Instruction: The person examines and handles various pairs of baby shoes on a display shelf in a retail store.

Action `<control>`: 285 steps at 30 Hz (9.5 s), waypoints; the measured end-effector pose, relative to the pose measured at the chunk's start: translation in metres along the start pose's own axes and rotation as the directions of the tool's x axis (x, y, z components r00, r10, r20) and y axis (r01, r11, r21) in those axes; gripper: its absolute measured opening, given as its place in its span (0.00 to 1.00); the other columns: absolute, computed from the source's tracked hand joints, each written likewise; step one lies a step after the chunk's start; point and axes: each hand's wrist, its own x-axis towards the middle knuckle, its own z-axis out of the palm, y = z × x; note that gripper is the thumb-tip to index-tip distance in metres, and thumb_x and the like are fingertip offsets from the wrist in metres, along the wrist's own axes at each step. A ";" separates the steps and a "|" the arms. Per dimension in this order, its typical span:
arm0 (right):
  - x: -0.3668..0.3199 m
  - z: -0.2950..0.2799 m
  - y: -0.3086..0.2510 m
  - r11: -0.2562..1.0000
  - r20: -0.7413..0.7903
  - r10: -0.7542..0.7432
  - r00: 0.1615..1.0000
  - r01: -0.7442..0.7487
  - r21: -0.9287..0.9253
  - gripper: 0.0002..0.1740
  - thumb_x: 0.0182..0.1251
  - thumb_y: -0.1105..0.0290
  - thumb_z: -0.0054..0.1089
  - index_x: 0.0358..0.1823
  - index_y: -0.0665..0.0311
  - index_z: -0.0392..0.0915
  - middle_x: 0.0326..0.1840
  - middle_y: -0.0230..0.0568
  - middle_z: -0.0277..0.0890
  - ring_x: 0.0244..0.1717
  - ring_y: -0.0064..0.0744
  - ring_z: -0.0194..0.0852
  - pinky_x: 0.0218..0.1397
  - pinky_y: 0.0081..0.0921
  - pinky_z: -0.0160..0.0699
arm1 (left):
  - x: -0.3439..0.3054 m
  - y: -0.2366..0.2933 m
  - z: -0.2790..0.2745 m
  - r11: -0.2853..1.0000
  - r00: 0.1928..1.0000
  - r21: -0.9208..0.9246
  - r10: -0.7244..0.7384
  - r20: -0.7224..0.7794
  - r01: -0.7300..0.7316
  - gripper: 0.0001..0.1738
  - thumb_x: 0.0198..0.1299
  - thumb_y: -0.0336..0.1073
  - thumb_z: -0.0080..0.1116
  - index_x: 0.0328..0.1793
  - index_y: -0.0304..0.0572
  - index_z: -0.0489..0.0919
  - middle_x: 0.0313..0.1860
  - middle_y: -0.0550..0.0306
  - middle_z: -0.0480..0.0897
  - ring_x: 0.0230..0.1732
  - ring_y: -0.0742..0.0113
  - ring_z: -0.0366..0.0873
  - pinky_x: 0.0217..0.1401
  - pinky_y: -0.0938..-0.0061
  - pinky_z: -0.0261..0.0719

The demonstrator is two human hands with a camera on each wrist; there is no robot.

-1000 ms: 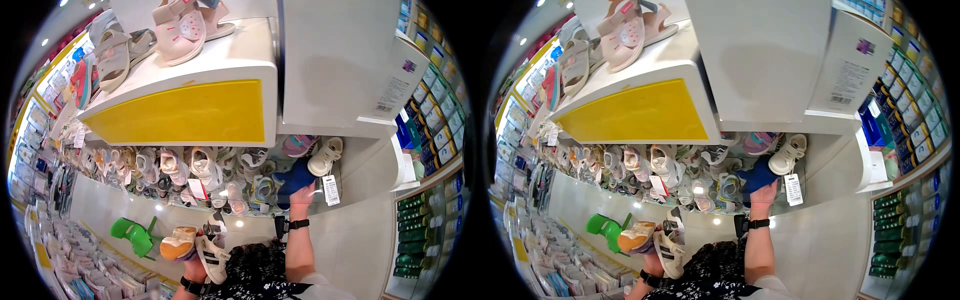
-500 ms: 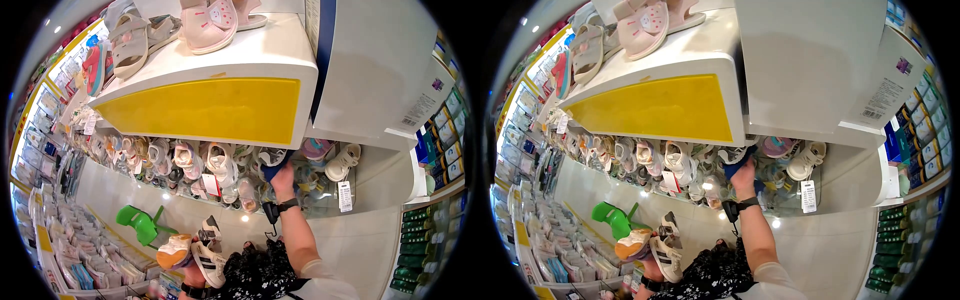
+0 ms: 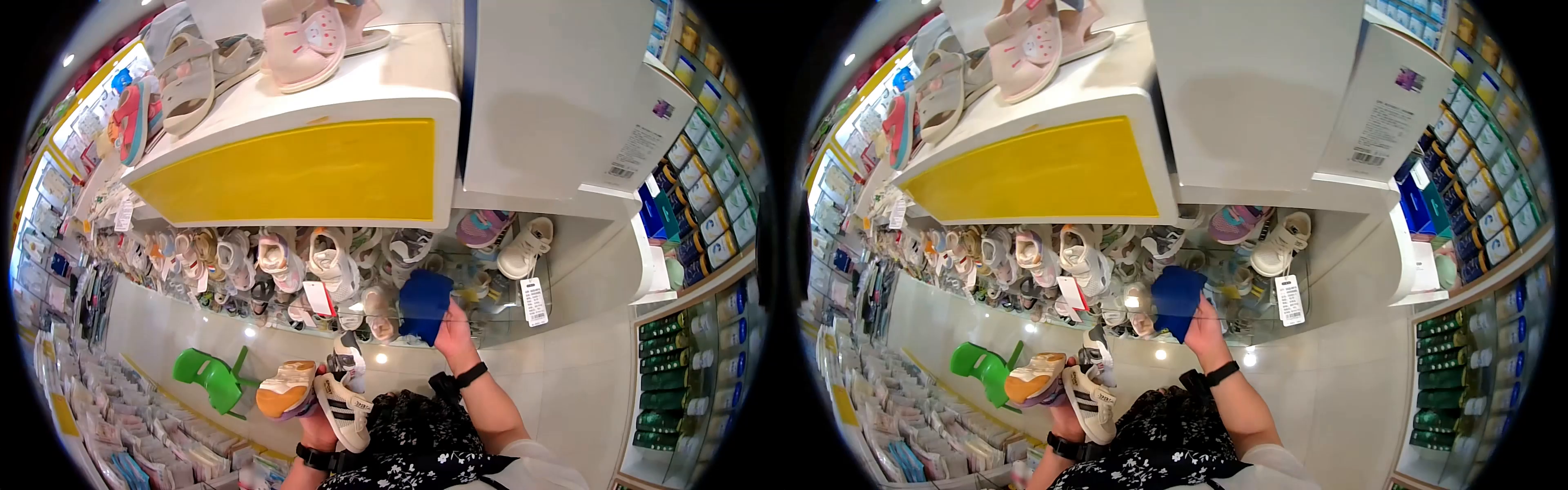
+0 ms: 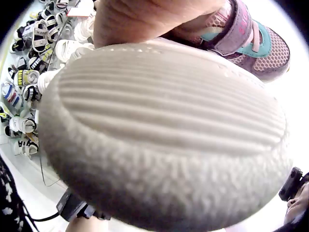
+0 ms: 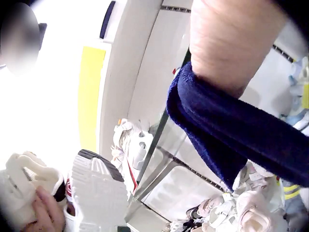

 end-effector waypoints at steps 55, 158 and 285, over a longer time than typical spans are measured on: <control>-0.088 0.094 -0.151 -0.802 0.390 -0.594 0.703 -0.555 -0.221 0.12 0.60 0.66 0.62 0.43 0.62 0.83 0.52 0.41 0.74 0.53 0.48 0.72 0.52 0.38 0.78 | 0.042 -0.046 0.011 0.972 0.974 -0.073 -0.223 0.026 0.225 0.23 0.65 0.57 0.54 0.55 0.52 0.79 0.59 0.57 0.80 0.61 0.52 0.74 0.64 0.49 0.72; 0.055 0.093 -0.077 -0.898 0.350 -0.430 0.832 -0.436 -0.067 0.14 0.52 0.70 0.61 0.40 0.66 0.82 0.46 0.58 0.76 0.48 0.58 0.74 0.50 0.43 0.79 | 0.029 0.003 -0.016 0.982 0.982 -0.018 -0.189 -0.022 0.189 0.23 0.65 0.54 0.54 0.55 0.46 0.79 0.50 0.55 0.83 0.52 0.55 0.79 0.58 0.58 0.78; 0.030 0.381 0.095 -0.920 0.891 0.388 0.235 0.037 0.391 0.14 0.57 0.74 0.54 0.46 0.61 0.78 0.48 0.39 0.71 0.44 0.41 0.70 0.48 0.34 0.72 | -0.025 0.062 -0.053 0.994 0.989 -0.102 0.021 -0.148 -0.037 0.24 0.65 0.57 0.51 0.53 0.46 0.78 0.43 0.57 0.81 0.44 0.59 0.79 0.51 0.61 0.79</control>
